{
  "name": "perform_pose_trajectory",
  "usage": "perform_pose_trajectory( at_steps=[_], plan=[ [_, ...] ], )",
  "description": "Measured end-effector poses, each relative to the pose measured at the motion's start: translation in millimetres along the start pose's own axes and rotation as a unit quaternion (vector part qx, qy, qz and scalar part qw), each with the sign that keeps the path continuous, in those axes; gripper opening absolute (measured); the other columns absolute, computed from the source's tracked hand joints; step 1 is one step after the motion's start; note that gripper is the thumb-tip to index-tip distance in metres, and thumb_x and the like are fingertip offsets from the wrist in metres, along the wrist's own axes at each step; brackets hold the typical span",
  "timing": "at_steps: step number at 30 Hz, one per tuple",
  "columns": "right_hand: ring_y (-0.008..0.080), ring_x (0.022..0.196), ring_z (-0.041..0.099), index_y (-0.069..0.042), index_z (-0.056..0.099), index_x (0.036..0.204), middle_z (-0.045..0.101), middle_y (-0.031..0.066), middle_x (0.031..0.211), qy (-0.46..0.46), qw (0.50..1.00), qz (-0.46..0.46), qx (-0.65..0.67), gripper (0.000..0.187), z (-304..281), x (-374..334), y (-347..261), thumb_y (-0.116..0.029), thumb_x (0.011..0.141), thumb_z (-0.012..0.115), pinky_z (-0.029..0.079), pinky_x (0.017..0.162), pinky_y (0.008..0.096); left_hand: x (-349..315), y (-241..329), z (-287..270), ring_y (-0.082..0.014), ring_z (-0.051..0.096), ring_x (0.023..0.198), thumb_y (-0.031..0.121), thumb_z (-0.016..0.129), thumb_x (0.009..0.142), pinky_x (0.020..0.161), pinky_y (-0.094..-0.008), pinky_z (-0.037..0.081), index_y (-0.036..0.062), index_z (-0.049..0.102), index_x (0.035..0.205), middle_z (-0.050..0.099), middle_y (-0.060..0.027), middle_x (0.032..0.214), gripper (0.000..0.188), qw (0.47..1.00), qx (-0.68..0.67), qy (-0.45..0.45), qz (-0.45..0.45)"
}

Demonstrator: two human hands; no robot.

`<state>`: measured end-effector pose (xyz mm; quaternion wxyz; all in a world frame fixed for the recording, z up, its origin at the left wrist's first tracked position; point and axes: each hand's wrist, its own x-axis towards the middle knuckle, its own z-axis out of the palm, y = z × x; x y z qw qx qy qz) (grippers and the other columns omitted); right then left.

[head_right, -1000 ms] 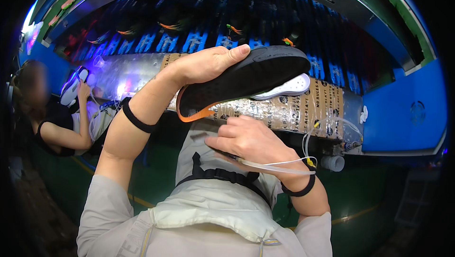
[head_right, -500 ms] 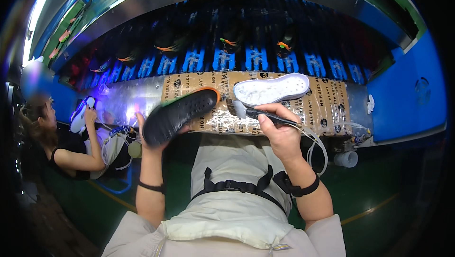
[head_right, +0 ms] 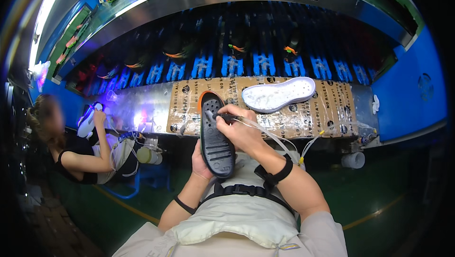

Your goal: Applying glue or primer to shoe outsoles at a factory workstation.

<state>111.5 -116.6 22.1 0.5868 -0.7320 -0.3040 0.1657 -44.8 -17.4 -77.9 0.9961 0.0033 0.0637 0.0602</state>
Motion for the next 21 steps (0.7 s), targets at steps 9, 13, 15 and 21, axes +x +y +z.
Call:
perform_pose_trajectory(
  at_steps=[9,13,15,21],
  plan=[
    [0.026,0.074,0.075,0.001,0.074,0.105,0.075,0.0175,0.086,0.132,0.977,-0.163,-0.032,0.021,14,25,-24,-0.011,0.088,0.075,0.057,0.068,0.0361,2,-3,33,-0.0356,0.064,0.129,0.048,0.035,0.107,0.112,-0.0507,0.05,0.0025,0.051,0.151,0.063,-0.0199,0.143,0.065,0.981,0.167,0.058,0.076],
    [0.0349,0.083,0.074,0.001,0.073,0.104,0.075,0.0173,0.095,0.083,0.953,-0.269,-0.111,0.022,11,-6,-36,-0.008,0.084,0.078,0.058,0.075,0.0415,6,1,40,-0.0298,0.063,0.13,0.049,0.04,0.107,0.113,-0.0462,0.049,0.0079,0.056,0.148,0.065,-0.0142,0.142,0.06,0.961,0.233,0.036,0.146],
    [0.0338,0.081,0.072,-0.001,0.073,0.105,0.075,0.0164,0.093,0.001,0.955,-0.253,-0.156,0.024,3,-36,-48,-0.008,0.083,0.078,0.058,0.075,0.0422,11,11,39,-0.0334,0.061,0.133,0.052,0.039,0.107,0.116,-0.0481,0.047,0.0046,0.053,0.15,0.064,-0.0188,0.142,0.065,0.972,0.176,-0.056,0.142],
    [0.0343,0.08,0.07,-0.002,0.073,0.105,0.073,0.0144,0.089,-0.053,0.963,-0.242,-0.107,0.023,-34,-46,-83,-0.011,0.085,0.078,0.056,0.078,0.0421,19,9,74,-0.043,0.059,0.134,0.062,0.04,0.104,0.114,-0.0542,0.048,0.0013,0.048,0.153,0.062,-0.027,0.141,0.079,0.966,0.218,-0.059,0.127]
  ],
)
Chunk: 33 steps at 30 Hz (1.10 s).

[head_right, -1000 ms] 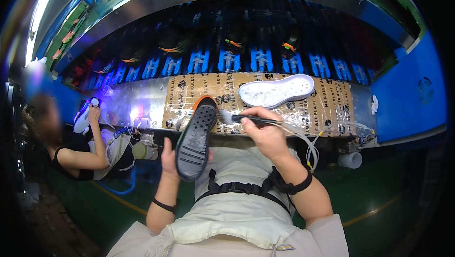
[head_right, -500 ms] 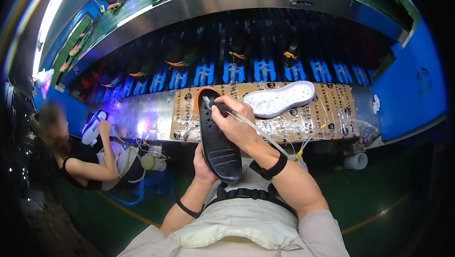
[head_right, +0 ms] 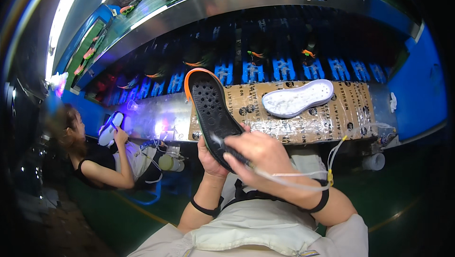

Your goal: Applying glue or primer to shoe outsoles at a factory workstation.

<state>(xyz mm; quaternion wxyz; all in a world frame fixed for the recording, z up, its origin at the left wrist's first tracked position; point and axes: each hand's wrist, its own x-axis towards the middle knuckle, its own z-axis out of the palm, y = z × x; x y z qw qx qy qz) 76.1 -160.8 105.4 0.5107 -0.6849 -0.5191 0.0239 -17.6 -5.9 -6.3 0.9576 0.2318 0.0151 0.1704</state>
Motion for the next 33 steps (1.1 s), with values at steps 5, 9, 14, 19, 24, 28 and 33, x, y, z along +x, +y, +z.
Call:
perform_pose_trajectory(
  at_steps=[5,9,14,19,24,28,33],
  plan=[
    [0.0292,0.078,0.073,-0.001,0.075,0.102,0.076,0.0141,0.089,0.161,0.985,0.017,0.065,0.021,0,41,10,-0.007,0.082,0.078,0.058,0.072,0.0371,-8,-3,6,-0.0321,0.065,0.129,0.05,0.047,0.106,0.112,-0.0488,0.052,0.006,0.057,0.147,0.065,-0.0159,0.143,0.061,0.998,-0.028,0.049,0.034],
    [0.0133,0.068,0.069,0.001,0.073,0.101,0.072,0.0111,0.08,0.219,0.964,0.057,0.14,0.018,15,52,35,-0.004,0.084,0.075,0.054,0.063,0.0274,-6,-8,1,-0.035,0.061,0.134,0.054,0.045,0.104,0.115,-0.0514,0.049,0.0047,0.048,0.154,0.059,-0.0181,0.149,0.071,0.997,-0.076,0.01,0.001],
    [0.008,0.069,0.064,0.002,0.073,0.102,0.072,0.0065,0.08,0.22,0.954,0.096,0.179,0.016,21,54,40,-0.005,0.087,0.074,0.052,0.063,0.0249,-11,-7,-3,-0.0358,0.061,0.134,0.053,0.048,0.103,0.115,-0.0528,0.049,0.0044,0.047,0.155,0.06,-0.0183,0.149,0.071,0.998,-0.052,0.035,0.003],
    [0.0061,0.07,0.064,0.003,0.073,0.102,0.072,0.0049,0.081,0.22,0.946,0.12,0.204,0.015,21,53,45,-0.005,0.089,0.074,0.051,0.063,0.0245,-10,-10,0,-0.036,0.062,0.133,0.053,0.05,0.102,0.114,-0.0539,0.05,0.0041,0.047,0.154,0.059,-0.0184,0.149,0.072,0.998,-0.056,0.026,-0.017],
    [0.0062,0.069,0.063,0.002,0.072,0.101,0.071,0.0053,0.079,0.217,0.954,0.12,0.168,0.015,19,56,42,-0.006,0.089,0.075,0.051,0.062,0.0244,-12,-15,-1,-0.0352,0.062,0.133,0.052,0.05,0.102,0.114,-0.0528,0.05,0.0044,0.048,0.154,0.06,-0.0176,0.148,0.07,0.997,-0.054,0.05,-0.028],
    [0.0123,0.065,0.066,0.002,0.072,0.1,0.071,0.0095,0.076,0.228,0.957,0.107,0.142,0.015,21,59,42,-0.007,0.088,0.076,0.052,0.061,0.0278,-13,-18,-5,-0.0341,0.061,0.134,0.05,0.046,0.104,0.114,-0.0506,0.049,0.0044,0.048,0.154,0.06,-0.0169,0.149,0.068,0.996,-0.08,0.037,-0.031],
    [0.0291,0.073,0.071,0.001,0.071,0.103,0.071,0.0165,0.085,0.218,0.975,0.006,0.035,0.02,24,44,42,-0.007,0.085,0.076,0.056,0.067,0.0362,-9,-19,2,-0.0314,0.063,0.131,0.05,0.046,0.106,0.113,-0.0479,0.051,0.0055,0.052,0.151,0.063,-0.0152,0.145,0.064,0.999,-0.018,0.031,-0.008]
  ],
)
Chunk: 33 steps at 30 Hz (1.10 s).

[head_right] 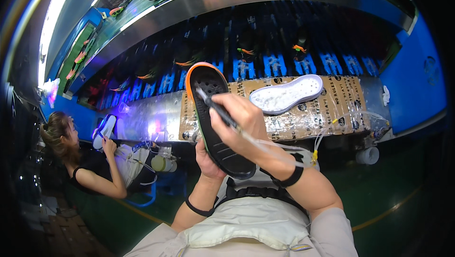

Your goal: Applying glue or primer to shoe outsoles at a factory workstation.

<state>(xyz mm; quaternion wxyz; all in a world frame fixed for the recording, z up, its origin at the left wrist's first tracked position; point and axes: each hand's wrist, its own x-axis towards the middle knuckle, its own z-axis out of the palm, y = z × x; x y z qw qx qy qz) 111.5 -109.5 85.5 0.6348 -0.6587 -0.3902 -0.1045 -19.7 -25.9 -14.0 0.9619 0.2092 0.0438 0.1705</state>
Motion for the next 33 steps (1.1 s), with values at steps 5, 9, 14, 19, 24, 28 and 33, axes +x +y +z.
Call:
perform_pose_trajectory(
  at_steps=[5,9,14,19,24,28,33],
  plan=[
    [0.0325,0.076,0.067,-0.001,0.071,0.104,0.069,0.0148,0.084,-0.198,0.975,-0.034,-0.094,0.024,-34,-49,-30,-0.01,0.083,0.077,0.055,0.071,0.0418,16,7,8,-0.04,0.057,0.135,0.065,0.044,0.101,0.114,-0.0524,0.048,0.0015,0.045,0.155,0.057,-0.0259,0.146,0.084,0.996,0.072,-0.044,0.007],
    [0.0304,0.075,0.066,-0.002,0.073,0.102,0.071,0.0133,0.084,-0.229,0.969,0.007,-0.088,0.023,-60,-38,-51,-0.011,0.081,0.079,0.054,0.073,0.0407,14,10,9,-0.0445,0.051,0.14,0.071,0.044,0.098,0.114,-0.055,0.047,0.0004,0.039,0.158,0.05,-0.0304,0.151,0.093,0.998,0.039,-0.04,-0.006],
    [0.0294,0.076,0.066,-0.001,0.075,0.106,0.074,0.0127,0.087,-0.038,0.996,-0.075,-0.034,0.024,-35,10,-30,-0.009,0.083,0.078,0.052,0.073,0.0402,5,5,11,-0.0329,0.061,0.134,0.053,0.046,0.104,0.115,-0.0488,0.049,0.007,0.051,0.153,0.062,-0.017,0.146,0.067,0.999,-0.03,-0.028,0.025],
    [0.0272,0.079,0.066,-0.002,0.075,0.107,0.074,0.0104,0.088,0.023,0.995,-0.094,-0.028,0.026,-13,17,-12,-0.009,0.083,0.079,0.049,0.078,0.0384,-3,2,19,-0.0311,0.06,0.135,0.051,0.048,0.104,0.116,-0.0478,0.048,0.0099,0.051,0.154,0.06,-0.0135,0.149,0.065,1.0,-0.014,-0.011,0.001],
    [0.0262,0.08,0.065,-0.004,0.077,0.111,0.075,0.0085,0.09,-0.02,0.984,-0.167,-0.061,0.03,-9,10,-4,-0.01,0.081,0.081,0.047,0.079,0.039,-1,2,19,-0.03,0.058,0.137,0.052,0.047,0.104,0.117,-0.0484,0.046,0.0132,0.05,0.155,0.059,-0.0106,0.151,0.065,0.999,-0.03,-0.034,0.011],
    [0.0257,0.085,0.064,-0.005,0.078,0.113,0.077,0.0071,0.097,-0.029,0.993,-0.115,0.026,0.033,-19,16,3,-0.009,0.081,0.082,0.047,0.08,0.04,1,5,20,-0.0302,0.057,0.138,0.053,0.047,0.104,0.117,-0.0493,0.046,0.0129,0.049,0.156,0.058,-0.0105,0.152,0.066,1.0,0.003,-0.017,0.014],
    [0.025,0.085,0.064,-0.008,0.078,0.11,0.074,0.004,0.09,-0.091,0.974,-0.196,-0.063,0.03,-22,14,-1,-0.01,0.081,0.083,0.047,0.08,0.0411,-1,3,23,-0.0304,0.056,0.139,0.057,0.044,0.104,0.117,-0.0495,0.046,0.0141,0.048,0.157,0.057,-0.0108,0.153,0.068,0.998,-0.059,-0.029,-0.004]
  ],
)
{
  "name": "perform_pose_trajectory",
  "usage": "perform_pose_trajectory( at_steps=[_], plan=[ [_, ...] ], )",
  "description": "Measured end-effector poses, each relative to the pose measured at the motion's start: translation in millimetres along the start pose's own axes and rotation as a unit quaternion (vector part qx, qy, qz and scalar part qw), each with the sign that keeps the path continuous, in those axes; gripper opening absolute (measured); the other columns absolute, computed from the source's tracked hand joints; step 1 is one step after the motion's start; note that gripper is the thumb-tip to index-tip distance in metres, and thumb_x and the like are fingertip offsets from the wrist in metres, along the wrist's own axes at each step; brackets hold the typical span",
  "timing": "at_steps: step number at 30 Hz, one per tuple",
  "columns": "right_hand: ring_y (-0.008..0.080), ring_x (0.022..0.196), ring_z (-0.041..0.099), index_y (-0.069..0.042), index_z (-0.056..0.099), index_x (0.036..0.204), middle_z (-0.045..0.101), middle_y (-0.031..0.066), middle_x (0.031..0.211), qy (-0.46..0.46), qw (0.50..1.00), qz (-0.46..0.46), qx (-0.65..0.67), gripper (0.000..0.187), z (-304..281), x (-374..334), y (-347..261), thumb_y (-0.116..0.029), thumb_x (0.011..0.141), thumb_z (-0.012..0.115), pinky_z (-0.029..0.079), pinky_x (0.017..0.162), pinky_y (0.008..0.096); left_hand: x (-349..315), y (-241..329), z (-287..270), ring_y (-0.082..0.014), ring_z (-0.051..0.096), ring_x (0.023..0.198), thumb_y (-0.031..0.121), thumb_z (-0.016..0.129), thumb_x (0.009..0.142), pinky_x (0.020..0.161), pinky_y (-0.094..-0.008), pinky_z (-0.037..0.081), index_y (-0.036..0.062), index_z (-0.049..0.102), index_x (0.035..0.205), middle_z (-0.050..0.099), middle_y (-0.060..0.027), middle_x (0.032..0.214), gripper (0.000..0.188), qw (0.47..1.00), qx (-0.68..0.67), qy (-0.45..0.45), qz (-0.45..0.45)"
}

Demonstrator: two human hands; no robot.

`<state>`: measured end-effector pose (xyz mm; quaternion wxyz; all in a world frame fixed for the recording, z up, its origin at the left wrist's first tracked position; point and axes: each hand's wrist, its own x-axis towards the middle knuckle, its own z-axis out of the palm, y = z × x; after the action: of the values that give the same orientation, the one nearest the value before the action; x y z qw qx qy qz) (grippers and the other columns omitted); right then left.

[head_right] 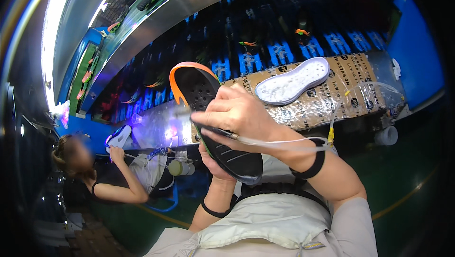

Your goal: Applying glue or primer to shoe outsoles at a factory workstation.

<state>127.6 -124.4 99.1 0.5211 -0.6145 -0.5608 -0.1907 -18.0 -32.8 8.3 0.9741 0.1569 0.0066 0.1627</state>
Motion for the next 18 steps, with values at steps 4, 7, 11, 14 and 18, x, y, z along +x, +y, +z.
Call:
perform_pose_trajectory(
  at_steps=[4,7,11,14,18],
  plan=[
    [0.0246,0.084,0.066,-0.012,0.078,0.109,0.073,0.0048,0.088,0.068,0.991,0.086,0.079,0.031,-2,1,3,-0.01,0.079,0.084,0.048,0.078,0.0403,1,1,0,-0.0303,0.056,0.139,0.059,0.042,0.105,0.118,-0.0498,0.045,0.0149,0.05,0.155,0.057,-0.012,0.153,0.068,0.999,0.044,0.011,0.009],
    [0.0245,0.081,0.064,-0.011,0.078,0.105,0.071,0.0039,0.084,-0.003,1.0,0.0,0.013,0.026,1,-2,3,-0.013,0.08,0.082,0.047,0.076,0.0404,-1,-1,-7,-0.0305,0.056,0.139,0.059,0.043,0.104,0.119,-0.0495,0.044,0.0132,0.05,0.154,0.057,-0.0128,0.153,0.068,0.999,0.036,0.029,0.002],
    [0.0232,0.081,0.063,-0.01,0.078,0.108,0.071,0.0029,0.083,-0.031,0.994,0.022,0.102,0.03,-6,-5,-1,-0.014,0.079,0.084,0.046,0.077,0.0385,5,2,-4,-0.0306,0.057,0.138,0.059,0.043,0.104,0.118,-0.0489,0.046,0.0133,0.048,0.156,0.056,-0.0131,0.153,0.07,1.0,0.001,0.015,0.001],
    [0.0227,0.079,0.062,-0.008,0.078,0.11,0.072,0.0038,0.084,0.027,0.997,0.067,0.035,0.032,-7,-6,-1,-0.011,0.079,0.084,0.047,0.076,0.0375,7,2,4,-0.0304,0.058,0.138,0.06,0.04,0.104,0.117,-0.048,0.047,0.013,0.047,0.156,0.056,-0.0129,0.153,0.07,0.999,0.037,-0.002,0.014],
    [0.0241,0.078,0.062,-0.007,0.077,0.11,0.071,0.0048,0.085,-0.123,0.987,-0.063,0.087,0.032,-5,-11,-5,-0.008,0.078,0.081,0.047,0.076,0.0384,8,1,-6,-0.0305,0.055,0.139,0.06,0.043,0.105,0.12,-0.0488,0.042,0.0144,0.053,0.15,0.057,-0.0134,0.151,0.065,0.995,0.076,0.052,0.043]
  ],
)
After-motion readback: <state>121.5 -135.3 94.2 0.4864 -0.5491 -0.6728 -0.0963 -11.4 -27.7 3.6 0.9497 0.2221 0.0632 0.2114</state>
